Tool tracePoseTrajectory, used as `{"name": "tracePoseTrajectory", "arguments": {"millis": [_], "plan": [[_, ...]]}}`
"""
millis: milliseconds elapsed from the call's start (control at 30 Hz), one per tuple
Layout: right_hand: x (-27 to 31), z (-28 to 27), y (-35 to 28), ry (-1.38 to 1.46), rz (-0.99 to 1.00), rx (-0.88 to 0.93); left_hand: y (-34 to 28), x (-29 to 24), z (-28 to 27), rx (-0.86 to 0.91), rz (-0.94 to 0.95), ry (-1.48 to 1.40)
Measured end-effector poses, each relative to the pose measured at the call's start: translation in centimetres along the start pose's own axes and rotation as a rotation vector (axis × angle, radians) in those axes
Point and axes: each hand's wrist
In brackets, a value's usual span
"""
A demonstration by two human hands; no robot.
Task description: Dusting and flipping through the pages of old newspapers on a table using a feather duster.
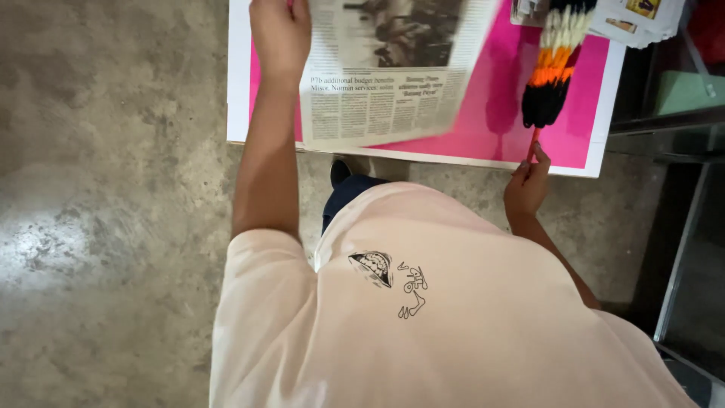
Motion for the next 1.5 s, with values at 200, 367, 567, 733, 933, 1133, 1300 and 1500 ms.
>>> {"name": "tracePoseTrajectory", "arguments": {"millis": [200, 367, 567, 733, 933, 1133, 1300, 1500], "plan": [[0.9, 1.6, -0.2, 0.105, -0.027, 0.103, -4.5, 11.6, 7.1, 0.189, -0.517, 0.038], [2.3, 2.5, -0.7, -0.024, -0.308, 0.247, -13.3, 13.0, 9.5, 0.26, -0.24, 0.407], [11.1, 1.3, 1.1, -0.168, -0.04, 0.846, -25.5, 6.3, 5.3, 0.31, -0.007, 0.593], [2.9, 5.6, 1.6, -0.518, -0.257, 0.777, -26.1, 6.5, 5.1, 0.278, 0.023, 0.661], [-1.5, 2.6, 5.7, -0.41, -0.147, 0.601, -25.4, 6.5, 4.2, 0.414, 0.044, 0.619], [0.8, 2.6, 6.6, -0.105, -0.064, 0.262, -25.0, 6.7, 4.7, 0.427, 0.143, 0.578], [2.3, 5.4, 5.1, 0.281, -0.177, 0.268, -24.0, 4.9, 8.1, 0.457, 0.216, 0.511], [7.1, 7.9, 4.9, 0.222, -0.444, 0.456, -22.7, -2.2, 10.0, 0.594, -0.618, -0.585]]}}
Point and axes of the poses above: each hand's wrist, its own y-axis towards the middle knuckle, its own z-axis out of the palm, x = y × z, and after that the axes turned 9 degrees about -z, right-handed
